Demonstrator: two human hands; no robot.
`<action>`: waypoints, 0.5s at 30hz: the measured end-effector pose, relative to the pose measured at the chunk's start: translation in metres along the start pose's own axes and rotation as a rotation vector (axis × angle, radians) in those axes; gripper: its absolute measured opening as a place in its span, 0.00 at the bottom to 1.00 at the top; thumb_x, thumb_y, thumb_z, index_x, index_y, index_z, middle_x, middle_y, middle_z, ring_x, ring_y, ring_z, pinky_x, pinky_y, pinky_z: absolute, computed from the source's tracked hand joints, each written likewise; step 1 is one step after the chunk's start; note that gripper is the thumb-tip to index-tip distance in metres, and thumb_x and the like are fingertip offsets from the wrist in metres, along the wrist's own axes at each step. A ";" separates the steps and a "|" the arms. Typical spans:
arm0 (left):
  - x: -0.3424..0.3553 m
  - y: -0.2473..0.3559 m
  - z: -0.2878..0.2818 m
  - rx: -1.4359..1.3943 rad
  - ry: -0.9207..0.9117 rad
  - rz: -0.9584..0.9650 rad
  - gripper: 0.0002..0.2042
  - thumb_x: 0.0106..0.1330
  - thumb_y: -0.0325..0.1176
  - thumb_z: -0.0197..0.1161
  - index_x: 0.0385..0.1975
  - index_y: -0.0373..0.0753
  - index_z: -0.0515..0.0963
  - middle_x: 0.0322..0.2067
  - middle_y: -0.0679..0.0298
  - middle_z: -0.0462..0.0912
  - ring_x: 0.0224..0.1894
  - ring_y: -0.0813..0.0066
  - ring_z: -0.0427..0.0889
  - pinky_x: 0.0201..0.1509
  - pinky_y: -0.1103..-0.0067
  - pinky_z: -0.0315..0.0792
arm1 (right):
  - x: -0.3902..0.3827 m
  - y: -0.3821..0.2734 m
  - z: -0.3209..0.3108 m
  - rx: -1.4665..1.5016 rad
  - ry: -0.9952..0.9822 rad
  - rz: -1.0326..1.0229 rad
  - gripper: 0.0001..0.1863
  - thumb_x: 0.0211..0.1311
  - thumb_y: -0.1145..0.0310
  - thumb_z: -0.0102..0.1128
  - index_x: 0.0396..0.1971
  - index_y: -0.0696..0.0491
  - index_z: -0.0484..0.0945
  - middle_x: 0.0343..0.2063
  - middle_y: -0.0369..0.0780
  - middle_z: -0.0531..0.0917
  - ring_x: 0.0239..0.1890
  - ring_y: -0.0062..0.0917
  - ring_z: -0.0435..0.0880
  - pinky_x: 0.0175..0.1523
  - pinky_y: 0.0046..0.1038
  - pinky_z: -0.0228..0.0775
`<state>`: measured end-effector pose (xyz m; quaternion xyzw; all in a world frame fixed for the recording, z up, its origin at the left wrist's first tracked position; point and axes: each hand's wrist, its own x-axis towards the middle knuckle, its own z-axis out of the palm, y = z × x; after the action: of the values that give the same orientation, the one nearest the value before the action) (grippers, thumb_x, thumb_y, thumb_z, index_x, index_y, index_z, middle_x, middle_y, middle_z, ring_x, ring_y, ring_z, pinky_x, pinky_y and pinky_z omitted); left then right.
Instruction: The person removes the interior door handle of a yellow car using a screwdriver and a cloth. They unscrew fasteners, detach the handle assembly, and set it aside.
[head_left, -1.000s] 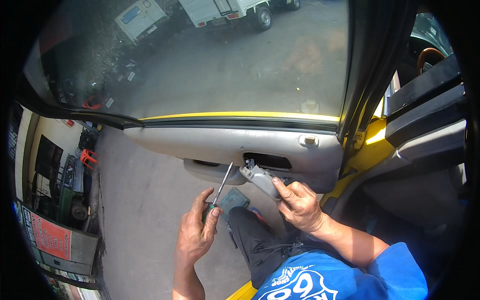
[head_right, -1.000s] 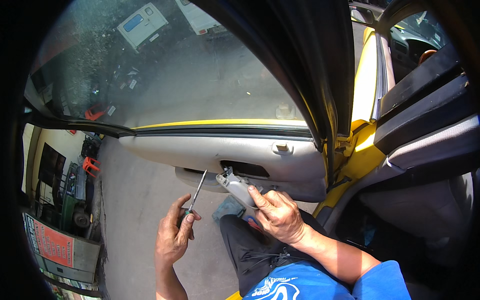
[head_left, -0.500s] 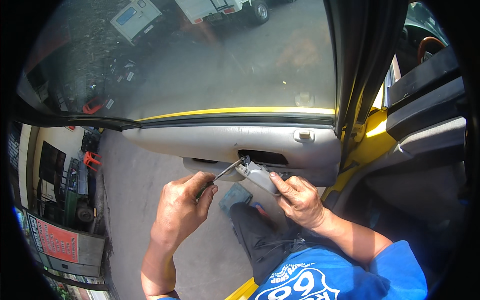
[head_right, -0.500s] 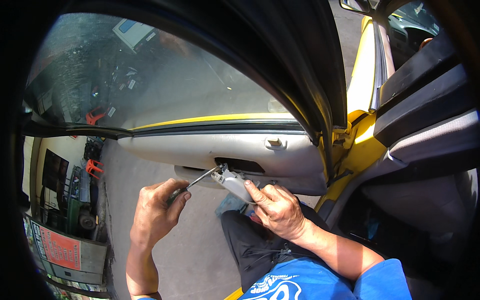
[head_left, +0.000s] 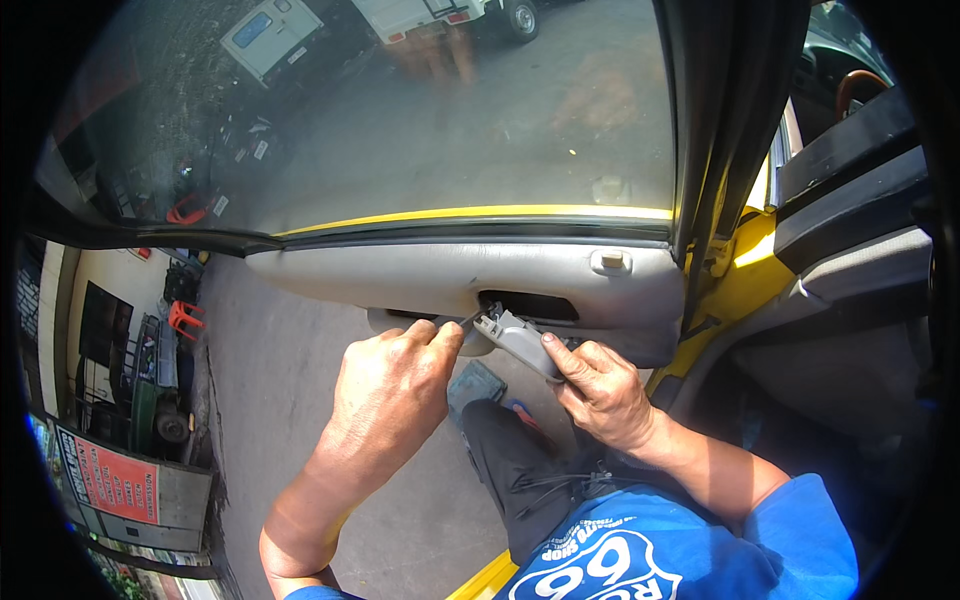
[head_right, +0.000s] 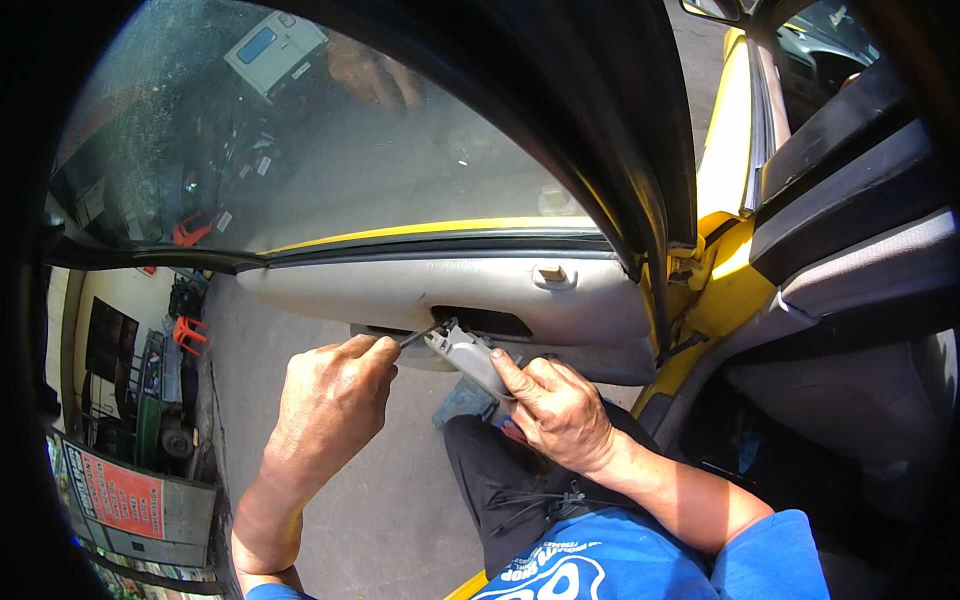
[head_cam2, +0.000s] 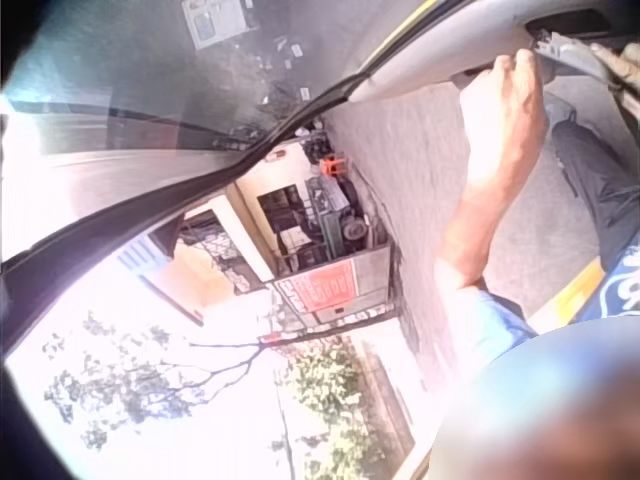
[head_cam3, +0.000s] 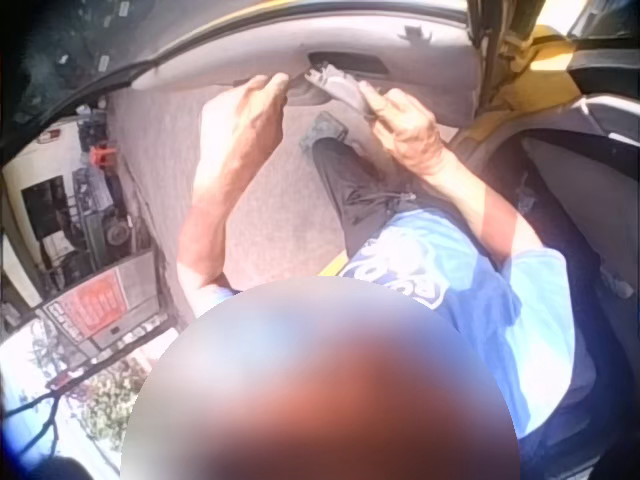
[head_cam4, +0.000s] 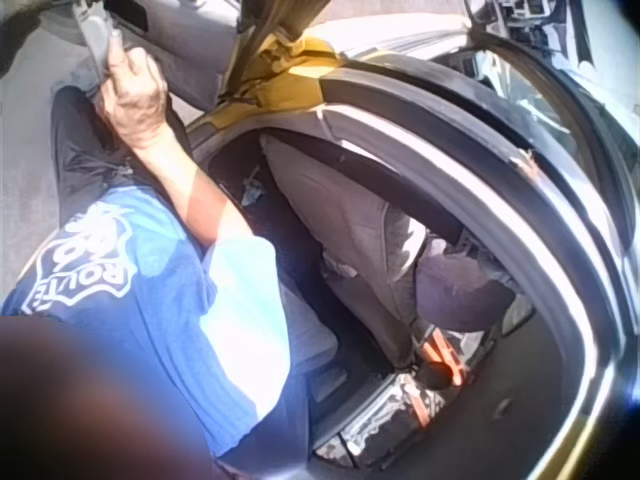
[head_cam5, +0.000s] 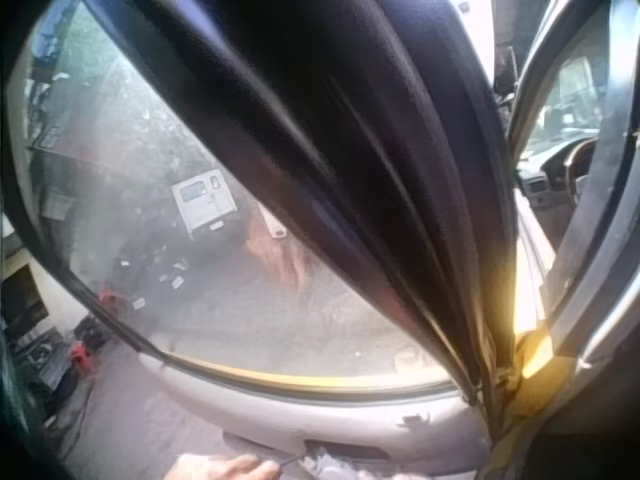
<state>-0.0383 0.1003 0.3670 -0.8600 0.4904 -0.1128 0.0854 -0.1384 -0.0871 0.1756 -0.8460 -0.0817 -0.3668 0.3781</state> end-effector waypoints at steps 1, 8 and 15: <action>0.000 0.001 0.001 0.079 0.031 0.063 0.10 0.61 0.21 0.69 0.42 0.36 0.83 0.34 0.58 0.87 0.33 0.63 0.89 0.37 0.70 0.84 | 0.000 0.000 0.000 0.006 -0.005 0.006 0.39 0.50 0.81 0.70 0.68 0.55 0.76 0.29 0.41 0.75 0.30 0.36 0.79 0.41 0.37 0.78; -0.016 -0.019 0.024 -0.210 0.053 -0.074 0.08 0.63 0.21 0.70 0.41 0.34 0.83 0.34 0.58 0.88 0.33 0.63 0.89 0.35 0.70 0.83 | -0.001 -0.002 0.003 0.067 0.005 0.027 0.39 0.51 0.82 0.67 0.69 0.55 0.75 0.29 0.42 0.75 0.31 0.37 0.79 0.41 0.37 0.78; -0.032 -0.035 0.058 -0.056 0.216 0.062 0.09 0.62 0.22 0.73 0.41 0.36 0.83 0.38 0.61 0.91 0.30 0.64 0.89 0.31 0.72 0.83 | 0.001 -0.003 0.002 0.045 -0.010 0.020 0.38 0.51 0.81 0.65 0.68 0.59 0.74 0.31 0.43 0.76 0.30 0.36 0.78 0.41 0.36 0.80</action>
<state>-0.0090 0.1473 0.3168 -0.8292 0.5262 -0.1884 0.0118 -0.1377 -0.0840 0.1773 -0.8398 -0.0834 -0.3570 0.4003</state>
